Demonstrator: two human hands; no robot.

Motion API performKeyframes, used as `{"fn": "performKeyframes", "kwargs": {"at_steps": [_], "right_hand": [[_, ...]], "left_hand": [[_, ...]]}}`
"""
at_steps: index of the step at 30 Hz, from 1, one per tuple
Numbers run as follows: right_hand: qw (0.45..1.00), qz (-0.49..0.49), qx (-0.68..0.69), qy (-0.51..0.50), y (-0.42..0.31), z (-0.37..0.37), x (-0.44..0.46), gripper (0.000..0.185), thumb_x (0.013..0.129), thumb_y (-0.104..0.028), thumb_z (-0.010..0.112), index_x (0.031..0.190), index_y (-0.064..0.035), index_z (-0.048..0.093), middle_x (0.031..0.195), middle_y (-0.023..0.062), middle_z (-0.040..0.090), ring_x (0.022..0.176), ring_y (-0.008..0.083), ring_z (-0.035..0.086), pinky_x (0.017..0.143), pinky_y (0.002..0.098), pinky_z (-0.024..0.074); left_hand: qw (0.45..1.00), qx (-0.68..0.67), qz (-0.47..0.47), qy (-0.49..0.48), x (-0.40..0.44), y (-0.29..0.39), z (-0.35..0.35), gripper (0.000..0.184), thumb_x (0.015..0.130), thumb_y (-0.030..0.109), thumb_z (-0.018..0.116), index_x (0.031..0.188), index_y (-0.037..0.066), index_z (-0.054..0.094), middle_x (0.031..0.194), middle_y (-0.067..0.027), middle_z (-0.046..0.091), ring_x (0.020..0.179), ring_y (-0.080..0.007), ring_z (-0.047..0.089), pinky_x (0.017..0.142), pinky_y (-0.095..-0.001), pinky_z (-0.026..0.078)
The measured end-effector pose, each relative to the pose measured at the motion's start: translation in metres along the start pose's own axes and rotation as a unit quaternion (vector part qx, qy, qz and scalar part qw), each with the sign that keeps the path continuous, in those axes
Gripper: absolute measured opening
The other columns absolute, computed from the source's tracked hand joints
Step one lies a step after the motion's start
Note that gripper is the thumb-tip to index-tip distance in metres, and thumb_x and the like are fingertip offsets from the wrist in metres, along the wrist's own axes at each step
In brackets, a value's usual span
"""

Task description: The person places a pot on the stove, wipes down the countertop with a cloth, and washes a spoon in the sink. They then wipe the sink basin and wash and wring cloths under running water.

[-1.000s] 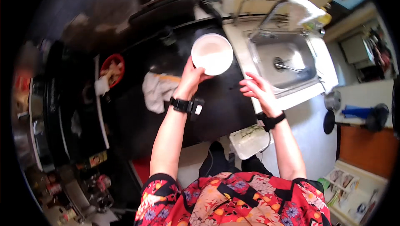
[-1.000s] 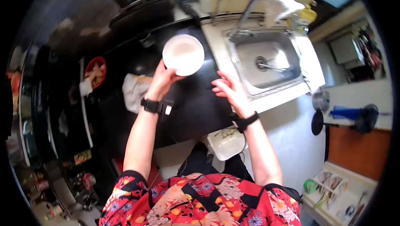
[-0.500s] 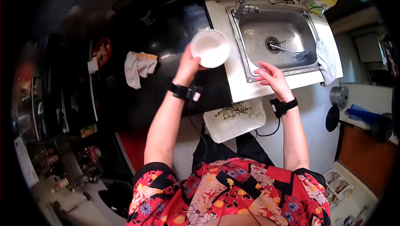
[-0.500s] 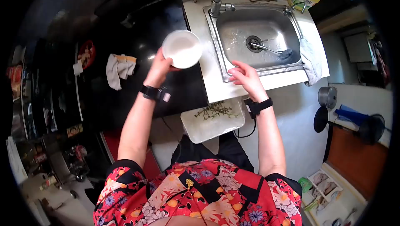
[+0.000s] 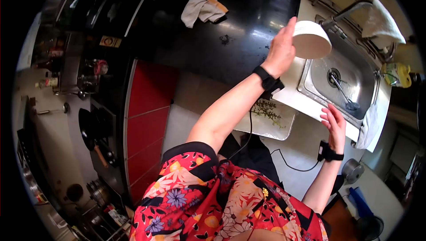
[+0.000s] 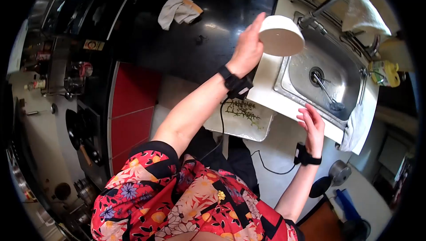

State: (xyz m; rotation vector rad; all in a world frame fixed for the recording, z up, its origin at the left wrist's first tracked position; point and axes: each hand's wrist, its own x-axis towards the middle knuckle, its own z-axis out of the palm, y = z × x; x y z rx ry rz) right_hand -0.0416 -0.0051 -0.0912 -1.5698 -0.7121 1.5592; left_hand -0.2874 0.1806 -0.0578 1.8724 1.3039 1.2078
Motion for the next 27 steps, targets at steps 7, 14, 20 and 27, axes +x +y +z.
{"fn": "performKeyframes", "kwargs": {"at_steps": [7, 14, 20, 27], "right_hand": [[0.998, 0.051, -0.013, 0.043, 0.021, 0.002, -0.031, 0.041, 0.091, -0.016, 0.059, 0.127, 0.0020, 0.050, 0.109, 0.0102, 0.063, 0.088, 0.0129, 0.062, 0.073, 0.0213, 0.0492], [0.990, 0.008, -0.087, -0.114, -0.039, 0.158, -0.015, 0.046, 0.092, -0.013, 0.056, 0.134, 0.0017, 0.044, 0.123, 0.0132, 0.057, 0.106, 0.0172, 0.058, 0.085, 0.0264, 0.0482], [0.942, -0.111, -0.229, -0.221, -0.072, 0.289, 0.021, 0.048, 0.092, -0.017, 0.055, 0.135, 0.0007, 0.043, 0.136, 0.0145, 0.048, 0.120, 0.0224, 0.049, 0.092, 0.0323, 0.0442], [0.917, -0.085, -0.317, -0.227, -0.059, 0.305, 0.016, 0.047, 0.092, -0.021, 0.057, 0.130, 0.0043, 0.046, 0.130, 0.0173, 0.052, 0.112, 0.0230, 0.055, 0.087, 0.0321, 0.0474]], "left_hand": [[0.979, 0.106, -0.099, 0.142, -0.091, -0.040, -0.186, 0.055, 0.083, -0.010, 0.044, 0.135, 0.005, 0.042, 0.127, -0.0200, 0.055, 0.118, -0.0256, 0.054, 0.097, -0.0338, 0.041], [0.929, 0.212, -0.228, 0.198, -0.239, -0.116, -0.319, 0.060, 0.076, -0.016, 0.036, 0.133, 0.002, 0.042, 0.126, -0.0213, 0.053, 0.118, -0.0359, 0.051, 0.098, -0.0394, 0.042], [0.933, 0.098, -0.277, 0.210, -0.291, -0.218, -0.263, 0.059, 0.076, -0.016, 0.039, 0.132, 0.002, 0.045, 0.129, -0.0173, 0.053, 0.124, -0.0290, 0.048, 0.103, -0.0344, 0.038], [0.943, -0.043, -0.266, 0.196, -0.264, -0.264, -0.162, 0.041, 0.091, 0.003, 0.039, 0.129, 0.013, 0.048, 0.121, -0.0178, 0.055, 0.108, -0.0356, 0.056, 0.089, -0.0392, 0.049]]}}
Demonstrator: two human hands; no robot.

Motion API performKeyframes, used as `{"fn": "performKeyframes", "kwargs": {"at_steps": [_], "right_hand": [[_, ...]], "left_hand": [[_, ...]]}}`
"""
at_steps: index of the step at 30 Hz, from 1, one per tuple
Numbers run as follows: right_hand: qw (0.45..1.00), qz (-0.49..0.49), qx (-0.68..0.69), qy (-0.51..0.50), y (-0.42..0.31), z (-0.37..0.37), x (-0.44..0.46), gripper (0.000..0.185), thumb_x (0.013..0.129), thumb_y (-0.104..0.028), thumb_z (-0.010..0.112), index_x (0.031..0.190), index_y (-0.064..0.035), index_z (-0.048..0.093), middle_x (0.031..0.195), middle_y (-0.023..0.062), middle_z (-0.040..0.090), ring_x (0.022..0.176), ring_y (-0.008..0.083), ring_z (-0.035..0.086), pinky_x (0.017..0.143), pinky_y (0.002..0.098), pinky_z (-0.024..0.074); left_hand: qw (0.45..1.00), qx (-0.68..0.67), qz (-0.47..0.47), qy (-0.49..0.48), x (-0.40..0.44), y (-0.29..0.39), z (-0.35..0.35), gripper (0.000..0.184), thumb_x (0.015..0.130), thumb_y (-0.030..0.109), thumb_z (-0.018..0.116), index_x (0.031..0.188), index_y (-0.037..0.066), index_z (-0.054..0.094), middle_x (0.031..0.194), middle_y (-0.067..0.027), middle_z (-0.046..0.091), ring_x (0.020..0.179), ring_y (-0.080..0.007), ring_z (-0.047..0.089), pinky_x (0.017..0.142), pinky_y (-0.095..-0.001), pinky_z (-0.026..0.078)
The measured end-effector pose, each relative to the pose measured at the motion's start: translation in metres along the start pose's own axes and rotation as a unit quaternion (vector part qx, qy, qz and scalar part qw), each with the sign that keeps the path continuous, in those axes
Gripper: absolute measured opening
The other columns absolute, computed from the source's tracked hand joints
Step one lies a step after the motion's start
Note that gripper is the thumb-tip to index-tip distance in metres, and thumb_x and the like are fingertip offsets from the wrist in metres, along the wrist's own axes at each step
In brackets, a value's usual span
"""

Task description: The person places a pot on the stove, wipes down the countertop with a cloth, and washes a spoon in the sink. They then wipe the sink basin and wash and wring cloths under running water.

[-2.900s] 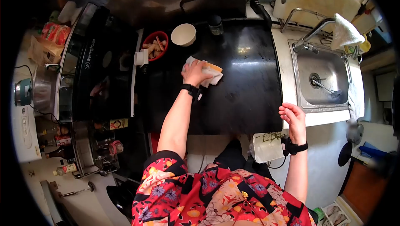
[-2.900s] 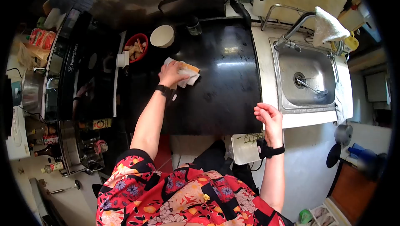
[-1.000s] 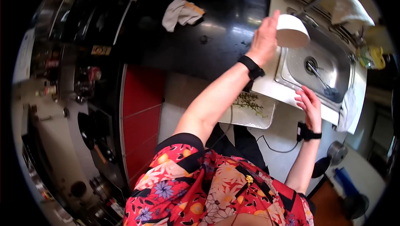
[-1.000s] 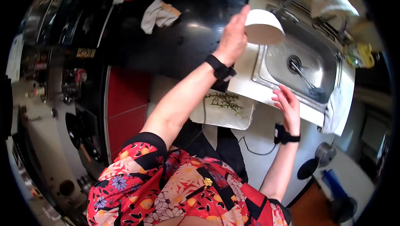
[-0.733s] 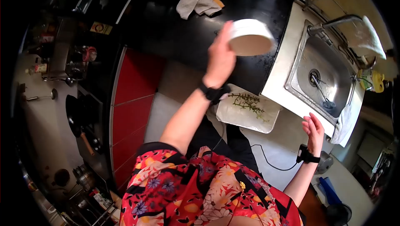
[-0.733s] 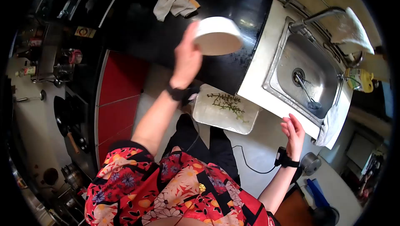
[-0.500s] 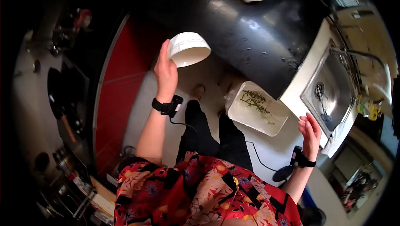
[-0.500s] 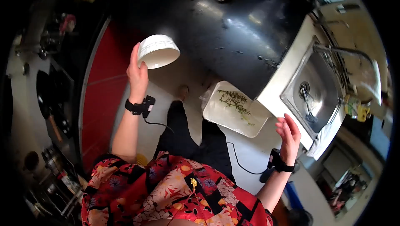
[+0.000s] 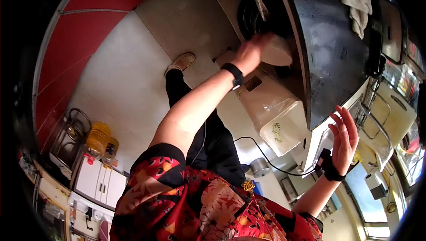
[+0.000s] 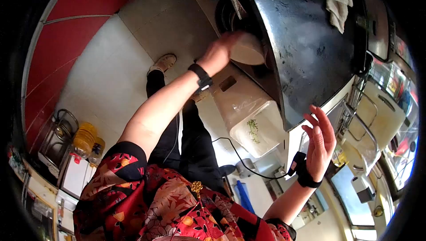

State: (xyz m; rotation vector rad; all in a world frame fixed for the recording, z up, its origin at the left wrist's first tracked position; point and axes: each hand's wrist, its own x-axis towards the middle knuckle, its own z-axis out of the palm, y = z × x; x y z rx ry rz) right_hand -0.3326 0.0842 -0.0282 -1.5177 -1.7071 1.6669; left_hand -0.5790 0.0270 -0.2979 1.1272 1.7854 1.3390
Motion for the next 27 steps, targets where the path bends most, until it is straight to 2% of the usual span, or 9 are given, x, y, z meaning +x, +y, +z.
{"fn": "performKeyframes", "kwargs": {"at_steps": [3, 6, 9, 15, 17, 18, 21, 23, 27], "right_hand": [[1.000, 0.015, -0.006, -0.002, 0.005, 0.006, 0.001, 0.047, 0.092, -0.021, 0.058, 0.130, 0.0044, 0.046, 0.129, 0.0176, 0.052, 0.110, 0.0228, 0.057, 0.086, 0.0322, 0.0481], [1.000, 0.019, -0.007, -0.002, 0.010, 0.013, -0.001, 0.045, 0.091, -0.018, 0.058, 0.128, 0.0045, 0.048, 0.127, 0.0176, 0.054, 0.108, 0.0235, 0.058, 0.086, 0.0327, 0.0483], [0.999, 0.030, -0.009, -0.006, 0.014, 0.015, -0.003, 0.042, 0.091, -0.016, 0.059, 0.126, 0.0041, 0.050, 0.125, 0.0174, 0.055, 0.105, 0.0234, 0.059, 0.084, 0.0332, 0.0487], [0.998, 0.051, -0.036, 0.004, 0.030, 0.005, -0.012, 0.042, 0.089, -0.016, 0.061, 0.125, 0.0036, 0.052, 0.120, 0.0169, 0.058, 0.102, 0.0218, 0.060, 0.083, 0.0322, 0.0488], [0.998, 0.049, -0.036, 0.008, 0.032, 0.001, -0.015, 0.042, 0.089, -0.016, 0.061, 0.124, 0.0036, 0.052, 0.120, 0.0168, 0.059, 0.101, 0.0218, 0.061, 0.083, 0.0320, 0.0486], [0.998, 0.051, -0.036, 0.012, 0.032, -0.002, -0.017, 0.041, 0.089, -0.017, 0.061, 0.124, 0.0037, 0.053, 0.119, 0.0167, 0.059, 0.101, 0.0219, 0.061, 0.083, 0.0319, 0.0485], [0.998, 0.051, -0.037, 0.005, 0.035, -0.013, -0.021, 0.041, 0.089, -0.018, 0.061, 0.123, 0.0039, 0.054, 0.119, 0.0164, 0.060, 0.101, 0.0222, 0.061, 0.082, 0.0317, 0.0482], [0.999, 0.045, -0.029, 0.003, 0.040, -0.019, -0.022, 0.040, 0.089, -0.018, 0.060, 0.122, 0.0042, 0.054, 0.117, 0.0160, 0.061, 0.100, 0.0223, 0.061, 0.082, 0.0315, 0.0479], [0.999, 0.041, -0.029, 0.005, 0.044, -0.029, -0.024, 0.039, 0.090, -0.018, 0.059, 0.120, 0.0059, 0.055, 0.114, 0.0163, 0.062, 0.098, 0.0214, 0.061, 0.081, 0.0312, 0.0481]], "left_hand": [[0.997, 0.037, 0.042, -0.062, 0.000, -0.007, 0.038, 0.043, 0.091, 0.008, 0.037, 0.132, 0.017, 0.046, 0.123, -0.0193, 0.052, 0.105, -0.0377, 0.057, 0.085, -0.0414, 0.050], [0.981, -0.040, -0.076, -0.173, 0.006, 0.017, 0.050, 0.061, 0.079, -0.011, 0.044, 0.133, 0.017, 0.046, 0.133, -0.0190, 0.046, 0.119, -0.0361, 0.047, 0.098, -0.0380, 0.044], [0.978, 0.024, -0.004, -0.207, -0.001, 0.009, 0.076, 0.060, 0.080, -0.008, 0.043, 0.134, 0.017, 0.044, 0.133, -0.0213, 0.045, 0.118, -0.0373, 0.048, 0.096, -0.0372, 0.044], [0.994, -0.004, 0.016, -0.109, 0.015, 0.004, 0.140, 0.043, 0.086, 0.007, 0.043, 0.129, 0.009, 0.048, 0.131, -0.0257, 0.045, 0.103, -0.0375, 0.059, 0.080, -0.0424, 0.052], [0.978, 0.116, 0.012, -0.172, 0.030, -0.015, 0.169, 0.050, 0.087, 0.009, 0.044, 0.135, 0.001, 0.037, 0.117, -0.0269, 0.055, 0.090, -0.0378, 0.063, 0.071, -0.0447, 0.053], [0.980, 0.120, 0.149, -0.051, 0.031, -0.021, 0.164, 0.057, 0.087, 0.011, 0.045, 0.137, -0.007, 0.024, 0.096, -0.0279, 0.062, 0.076, -0.0397, 0.064, 0.064, -0.0465, 0.052], [0.997, 0.020, 0.049, -0.052, 0.036, -0.021, 0.153, 0.057, 0.088, 0.011, 0.045, 0.138, -0.005, 0.022, 0.091, -0.0272, 0.063, 0.073, -0.0387, 0.064, 0.062, -0.0460, 0.052], [0.984, 0.079, -0.024, -0.155, 0.039, -0.037, 0.160, 0.055, 0.088, 0.011, 0.045, 0.137, -0.004, 0.027, 0.101, -0.0263, 0.062, 0.078, -0.0368, 0.065, 0.063, -0.0443, 0.053], [0.964, 0.209, 0.145, -0.077, 0.053, -0.080, 0.211, 0.035, 0.090, 0.016, 0.044, 0.119, 0.005, 0.059, 0.119, -0.0140, 0.061, 0.111, -0.0303, 0.056, 0.098, -0.0429, 0.041]]}}
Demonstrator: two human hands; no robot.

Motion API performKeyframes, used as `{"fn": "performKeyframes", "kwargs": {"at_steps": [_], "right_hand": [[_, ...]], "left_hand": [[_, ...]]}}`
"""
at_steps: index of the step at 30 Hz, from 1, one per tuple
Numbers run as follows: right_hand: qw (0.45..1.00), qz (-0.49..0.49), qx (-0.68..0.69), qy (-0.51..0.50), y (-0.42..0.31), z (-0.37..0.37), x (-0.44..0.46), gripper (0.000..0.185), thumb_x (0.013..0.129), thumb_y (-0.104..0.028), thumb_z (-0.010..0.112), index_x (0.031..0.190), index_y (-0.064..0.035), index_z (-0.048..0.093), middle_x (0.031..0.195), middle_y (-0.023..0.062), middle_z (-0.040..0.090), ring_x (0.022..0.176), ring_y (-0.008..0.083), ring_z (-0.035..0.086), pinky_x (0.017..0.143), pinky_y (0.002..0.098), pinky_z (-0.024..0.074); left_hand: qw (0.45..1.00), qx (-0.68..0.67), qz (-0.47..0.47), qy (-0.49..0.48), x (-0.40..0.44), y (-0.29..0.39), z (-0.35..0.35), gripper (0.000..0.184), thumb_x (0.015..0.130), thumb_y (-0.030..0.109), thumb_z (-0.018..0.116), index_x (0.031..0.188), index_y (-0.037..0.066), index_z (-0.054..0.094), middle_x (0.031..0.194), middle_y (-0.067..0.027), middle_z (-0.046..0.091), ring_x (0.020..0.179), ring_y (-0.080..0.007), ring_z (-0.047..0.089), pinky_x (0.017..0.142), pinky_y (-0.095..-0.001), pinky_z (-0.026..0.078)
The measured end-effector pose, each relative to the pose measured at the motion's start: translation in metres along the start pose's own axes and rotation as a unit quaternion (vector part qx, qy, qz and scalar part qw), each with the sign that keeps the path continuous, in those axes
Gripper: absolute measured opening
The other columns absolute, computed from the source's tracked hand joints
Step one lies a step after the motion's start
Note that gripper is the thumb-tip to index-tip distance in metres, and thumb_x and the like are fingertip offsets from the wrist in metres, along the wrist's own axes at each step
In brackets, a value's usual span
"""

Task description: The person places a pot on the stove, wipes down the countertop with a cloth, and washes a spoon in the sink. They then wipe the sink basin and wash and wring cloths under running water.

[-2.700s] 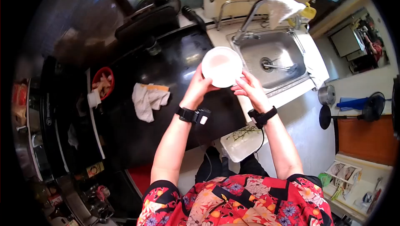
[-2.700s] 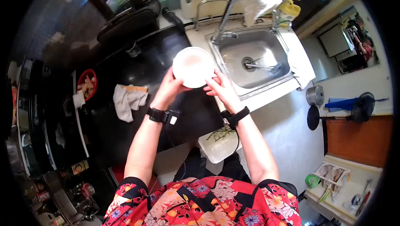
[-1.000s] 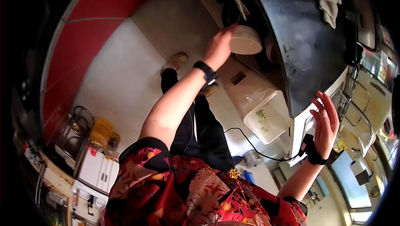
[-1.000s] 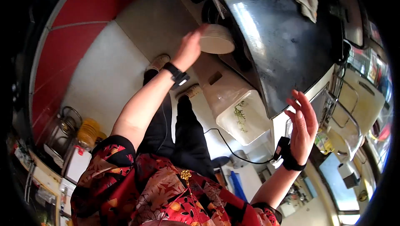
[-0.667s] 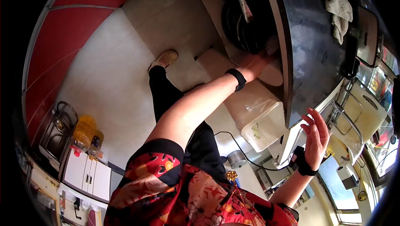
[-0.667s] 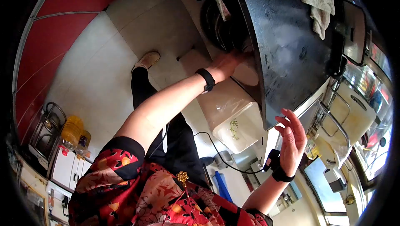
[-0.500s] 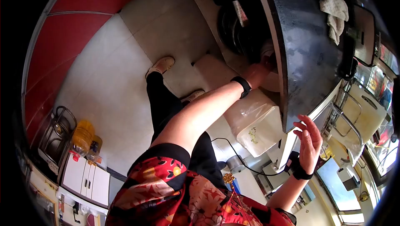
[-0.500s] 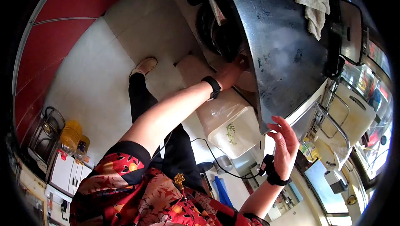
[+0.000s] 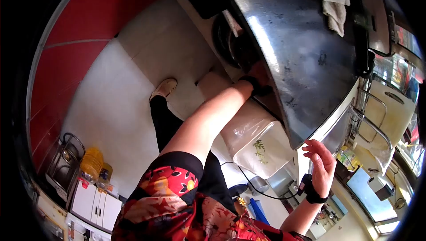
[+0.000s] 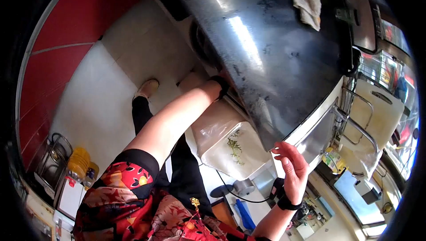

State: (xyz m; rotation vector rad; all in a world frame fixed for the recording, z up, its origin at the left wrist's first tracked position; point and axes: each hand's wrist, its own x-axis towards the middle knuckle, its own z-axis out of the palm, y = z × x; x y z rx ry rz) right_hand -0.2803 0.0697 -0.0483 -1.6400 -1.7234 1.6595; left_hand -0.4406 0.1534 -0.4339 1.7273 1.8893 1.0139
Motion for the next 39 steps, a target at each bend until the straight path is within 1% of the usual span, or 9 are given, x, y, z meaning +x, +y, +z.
{"fn": "performKeyframes", "kwargs": {"at_steps": [16, 28, 32, 34, 35, 36, 37, 38, 39], "right_hand": [[0.998, 0.002, 0.050, 0.034, 0.003, -0.024, -0.027, 0.040, 0.089, -0.019, 0.060, 0.119, 0.0065, 0.055, 0.111, 0.0178, 0.063, 0.096, 0.0237, 0.062, 0.083, 0.0332, 0.0477], [0.999, 0.005, 0.044, -0.006, 0.013, -0.009, -0.031, 0.040, 0.090, -0.014, 0.058, 0.124, 0.0062, 0.052, 0.112, 0.0191, 0.062, 0.099, 0.0243, 0.061, 0.085, 0.0337, 0.0476], [0.999, 0.009, 0.048, -0.024, 0.008, 0.006, -0.025, 0.042, 0.088, -0.020, 0.062, 0.121, 0.0054, 0.055, 0.110, 0.0165, 0.064, 0.097, 0.0221, 0.062, 0.085, 0.0332, 0.0473], [0.998, -0.006, 0.058, -0.029, 0.001, 0.009, -0.025, 0.042, 0.088, -0.020, 0.062, 0.121, 0.0052, 0.055, 0.110, 0.0159, 0.064, 0.097, 0.0212, 0.061, 0.085, 0.0324, 0.0469], [0.997, -0.014, 0.065, -0.041, -0.004, 0.009, -0.027, 0.042, 0.088, -0.020, 0.062, 0.121, 0.0051, 0.055, 0.110, 0.0158, 0.064, 0.097, 0.0211, 0.061, 0.085, 0.0324, 0.0468], [0.996, -0.025, 0.072, -0.049, -0.010, 0.007, -0.028, 0.042, 0.088, -0.019, 0.062, 0.121, 0.0050, 0.055, 0.111, 0.0157, 0.064, 0.098, 0.0211, 0.061, 0.086, 0.0324, 0.0467], [0.995, -0.028, 0.081, -0.054, -0.015, 0.003, -0.031, 0.041, 0.088, -0.018, 0.062, 0.121, 0.0050, 0.055, 0.111, 0.0159, 0.064, 0.099, 0.0212, 0.061, 0.085, 0.0321, 0.0467], [0.993, -0.041, 0.091, -0.060, -0.018, -0.002, -0.035, 0.040, 0.088, -0.017, 0.062, 0.122, 0.0050, 0.054, 0.111, 0.0156, 0.063, 0.100, 0.0213, 0.061, 0.086, 0.0318, 0.0468], [0.991, -0.049, 0.106, -0.064, -0.021, -0.008, -0.040, 0.040, 0.088, -0.016, 0.062, 0.121, 0.0050, 0.054, 0.112, 0.0154, 0.063, 0.100, 0.0213, 0.061, 0.087, 0.0316, 0.0468]], "left_hand": [[0.995, -0.067, -0.017, -0.071, 0.026, 0.000, -0.063, 0.035, 0.090, 0.018, 0.045, 0.119, 0.004, 0.058, 0.120, -0.0151, 0.060, 0.112, -0.0309, 0.056, 0.097, -0.0415, 0.041], [0.987, -0.150, -0.049, -0.030, 0.010, 0.018, -0.119, 0.036, 0.090, 0.019, 0.046, 0.119, 0.003, 0.057, 0.121, -0.0160, 0.059, 0.112, -0.0312, 0.056, 0.097, -0.0404, 0.042], [0.964, -0.260, -0.057, 0.001, 0.000, -0.009, -0.134, 0.035, 0.089, 0.020, 0.050, 0.118, 0.003, 0.056, 0.117, -0.0181, 0.060, 0.108, -0.0344, 0.057, 0.092, -0.0397, 0.046], [0.972, -0.153, -0.173, -0.043, 0.000, -0.017, -0.168, 0.033, 0.087, 0.020, 0.054, 0.114, 0.003, 0.057, 0.111, -0.0192, 0.062, 0.103, -0.0372, 0.058, 0.086, -0.0404, 0.049], [0.984, -0.154, -0.086, 0.034, -0.013, -0.039, -0.171, 0.034, 0.084, 0.022, 0.059, 0.112, 0.003, 0.057, 0.107, -0.0186, 0.063, 0.099, -0.0383, 0.059, 0.082, -0.0414, 0.049], [0.951, -0.181, -0.251, -0.013, -0.015, -0.041, -0.188, 0.039, 0.080, 0.021, 0.063, 0.114, 0.004, 0.056, 0.106, -0.0191, 0.063, 0.099, -0.0374, 0.060, 0.082, -0.0410, 0.049], [0.933, -0.265, -0.235, 0.066, -0.025, -0.037, -0.212, 0.040, 0.078, 0.016, 0.064, 0.115, 0.004, 0.056, 0.102, -0.0198, 0.064, 0.096, -0.0367, 0.061, 0.081, -0.0416, 0.049], [0.948, -0.193, -0.215, 0.136, -0.034, -0.011, -0.250, 0.040, 0.077, 0.010, 0.062, 0.115, 0.002, 0.055, 0.097, -0.0194, 0.064, 0.092, -0.0343, 0.062, 0.079, -0.0399, 0.049], [0.960, -0.062, -0.234, 0.141, -0.042, -0.042, -0.256, 0.039, 0.076, 0.007, 0.060, 0.115, 0.002, 0.055, 0.098, -0.0189, 0.064, 0.088, -0.0333, 0.063, 0.078, -0.0381, 0.050]]}}
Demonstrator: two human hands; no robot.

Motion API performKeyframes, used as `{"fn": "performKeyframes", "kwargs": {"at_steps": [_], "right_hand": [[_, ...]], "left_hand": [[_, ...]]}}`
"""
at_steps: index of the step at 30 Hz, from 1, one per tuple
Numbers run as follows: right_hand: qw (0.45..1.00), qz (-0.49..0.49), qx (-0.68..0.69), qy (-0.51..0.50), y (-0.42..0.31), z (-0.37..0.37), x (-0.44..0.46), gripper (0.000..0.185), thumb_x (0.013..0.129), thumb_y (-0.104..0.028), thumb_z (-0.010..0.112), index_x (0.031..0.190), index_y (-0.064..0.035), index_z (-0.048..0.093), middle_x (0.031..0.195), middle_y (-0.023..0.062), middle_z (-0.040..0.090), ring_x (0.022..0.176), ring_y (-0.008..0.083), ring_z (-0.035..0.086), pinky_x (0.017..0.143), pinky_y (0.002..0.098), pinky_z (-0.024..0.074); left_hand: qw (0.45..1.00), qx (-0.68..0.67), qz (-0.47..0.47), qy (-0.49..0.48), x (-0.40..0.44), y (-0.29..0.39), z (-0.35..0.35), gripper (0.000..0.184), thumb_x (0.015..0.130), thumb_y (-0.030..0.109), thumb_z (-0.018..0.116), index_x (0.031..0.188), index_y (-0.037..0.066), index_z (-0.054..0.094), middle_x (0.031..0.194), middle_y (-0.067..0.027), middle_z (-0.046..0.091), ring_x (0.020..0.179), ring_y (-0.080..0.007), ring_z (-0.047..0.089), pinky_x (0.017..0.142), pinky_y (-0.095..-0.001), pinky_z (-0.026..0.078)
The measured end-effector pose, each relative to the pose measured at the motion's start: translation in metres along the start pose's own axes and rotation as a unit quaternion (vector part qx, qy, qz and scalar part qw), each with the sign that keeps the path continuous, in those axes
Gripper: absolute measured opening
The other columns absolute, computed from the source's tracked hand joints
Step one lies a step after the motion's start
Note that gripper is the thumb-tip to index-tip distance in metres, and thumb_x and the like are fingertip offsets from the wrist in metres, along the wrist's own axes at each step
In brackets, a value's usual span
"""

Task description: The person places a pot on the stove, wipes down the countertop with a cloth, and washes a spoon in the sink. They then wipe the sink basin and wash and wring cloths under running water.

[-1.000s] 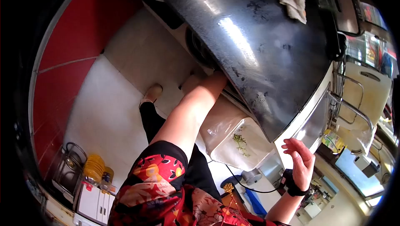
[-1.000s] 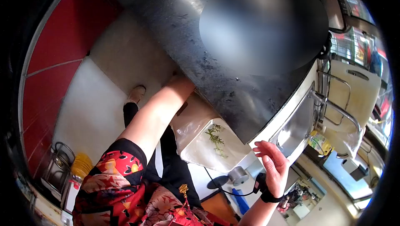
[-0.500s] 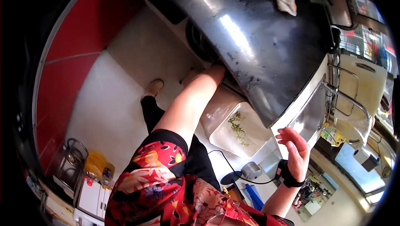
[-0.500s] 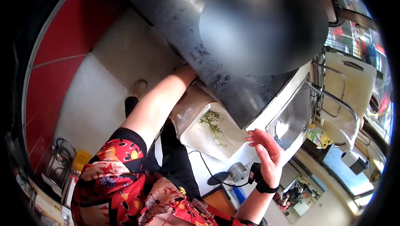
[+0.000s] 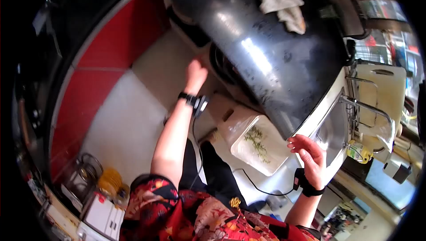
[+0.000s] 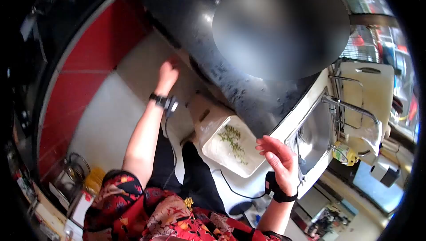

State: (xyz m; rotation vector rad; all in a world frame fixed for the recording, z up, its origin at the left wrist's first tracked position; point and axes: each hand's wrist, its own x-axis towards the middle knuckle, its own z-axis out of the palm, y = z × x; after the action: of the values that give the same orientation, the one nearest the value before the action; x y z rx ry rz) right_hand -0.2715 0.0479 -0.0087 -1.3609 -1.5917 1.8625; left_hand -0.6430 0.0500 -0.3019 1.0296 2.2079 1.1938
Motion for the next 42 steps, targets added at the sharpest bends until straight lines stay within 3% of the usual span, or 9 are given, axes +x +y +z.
{"fn": "performKeyframes", "kwargs": {"at_steps": [3, 6, 9, 12, 21, 27, 32, 38, 42], "right_hand": [[0.999, -0.035, 0.033, 0.002, -0.015, -0.013, -0.015, 0.039, 0.089, -0.015, 0.061, 0.121, 0.0049, 0.054, 0.113, 0.0150, 0.062, 0.101, 0.0214, 0.061, 0.088, 0.0313, 0.0470], [0.995, -0.073, 0.061, 0.013, -0.024, -0.031, -0.034, 0.038, 0.089, -0.014, 0.061, 0.121, 0.0037, 0.055, 0.112, 0.0153, 0.063, 0.100, 0.0212, 0.061, 0.087, 0.0310, 0.0470], [0.987, -0.109, 0.112, 0.031, -0.034, -0.047, -0.051, 0.036, 0.089, -0.013, 0.060, 0.121, 0.0033, 0.055, 0.111, 0.0150, 0.063, 0.099, 0.0209, 0.062, 0.087, 0.0309, 0.0470], [0.979, -0.146, 0.138, 0.035, -0.048, -0.056, -0.061, 0.036, 0.089, -0.012, 0.059, 0.121, 0.0046, 0.055, 0.110, 0.0163, 0.063, 0.097, 0.0221, 0.062, 0.085, 0.0322, 0.0480], [0.978, -0.133, 0.140, 0.083, -0.075, -0.064, -0.034, 0.033, 0.089, -0.008, 0.058, 0.118, 0.0060, 0.055, 0.108, 0.0152, 0.064, 0.097, 0.0203, 0.062, 0.087, 0.0306, 0.0481], [0.967, -0.096, 0.187, 0.147, -0.104, -0.047, 0.017, 0.034, 0.088, -0.006, 0.057, 0.120, 0.0056, 0.055, 0.109, 0.0149, 0.063, 0.098, 0.0195, 0.062, 0.089, 0.0300, 0.0476], [0.964, -0.081, 0.197, 0.158, -0.132, -0.034, 0.052, 0.035, 0.088, -0.006, 0.058, 0.120, 0.0060, 0.054, 0.110, 0.0144, 0.062, 0.100, 0.0197, 0.061, 0.090, 0.0301, 0.0470], [0.955, -0.055, 0.201, 0.209, -0.133, -0.033, 0.056, 0.035, 0.088, -0.007, 0.059, 0.120, 0.0056, 0.054, 0.109, 0.0140, 0.063, 0.099, 0.0182, 0.061, 0.088, 0.0293, 0.0476], [0.945, -0.023, 0.195, 0.262, -0.125, -0.032, 0.046, 0.036, 0.087, -0.008, 0.059, 0.120, 0.0060, 0.055, 0.107, 0.0157, 0.064, 0.094, 0.0195, 0.063, 0.084, 0.0297, 0.0495]], "left_hand": [[0.985, -0.051, -0.016, 0.164, -0.013, 0.084, -0.070, 0.024, 0.077, -0.003, 0.056, 0.101, 0.003, 0.057, 0.101, -0.0119, 0.056, 0.083, -0.0241, 0.060, 0.075, -0.0338, 0.049], [0.970, -0.015, 0.133, 0.205, -0.015, 0.179, -0.099, 0.022, 0.079, -0.009, 0.054, 0.097, 0.004, 0.056, 0.097, -0.0085, 0.052, 0.080, -0.0199, 0.058, 0.073, -0.0315, 0.049], [0.952, 0.070, 0.275, 0.112, -0.004, 0.246, -0.091, 0.024, 0.076, 0.002, 0.062, 0.099, 0.006, 0.059, 0.111, -0.0114, 0.053, 0.100, -0.0286, 0.053, 0.091, -0.0384, 0.044], [0.945, 0.162, 0.282, -0.016, 0.008, 0.295, -0.065, 0.045, 0.074, 0.014, 0.068, 0.118, 0.013, 0.058, 0.133, -0.0168, 0.045, 0.119, -0.0367, 0.041, 0.101, -0.0421, 0.038], [0.917, 0.287, 0.148, -0.235, 0.114, 0.334, 0.044, 0.074, 0.071, 0.039, 0.074, 0.137, 0.032, 0.041, 0.153, -0.0124, 0.008, 0.131, -0.0533, 0.016, 0.099, -0.0620, 0.035], [0.862, 0.392, 0.236, -0.217, 0.164, 0.330, 0.084, 0.072, 0.062, 0.034, 0.082, 0.128, 0.032, 0.053, 0.153, -0.0111, 0.006, 0.130, -0.0522, 0.019, 0.101, -0.0572, 0.036], [0.873, 0.264, 0.370, -0.176, 0.224, 0.332, 0.103, 0.032, 0.067, 0.007, 0.069, 0.097, 0.017, 0.066, 0.118, -0.0065, 0.049, 0.101, -0.0374, 0.047, 0.086, -0.0436, 0.047], [0.868, 0.123, 0.460, -0.138, 0.297, 0.364, 0.140, 0.027, 0.066, 0.002, 0.067, 0.091, 0.010, 0.060, 0.124, -0.0083, 0.051, 0.108, -0.0386, 0.047, 0.093, -0.0404, 0.042], [0.865, 0.252, 0.330, -0.281, 0.316, 0.372, 0.175, 0.085, 0.063, 0.014, 0.080, 0.135, 0.034, 0.040, 0.150, -0.0011, 0.021, 0.133, -0.0463, 0.016, 0.095, -0.0723, 0.028]]}}
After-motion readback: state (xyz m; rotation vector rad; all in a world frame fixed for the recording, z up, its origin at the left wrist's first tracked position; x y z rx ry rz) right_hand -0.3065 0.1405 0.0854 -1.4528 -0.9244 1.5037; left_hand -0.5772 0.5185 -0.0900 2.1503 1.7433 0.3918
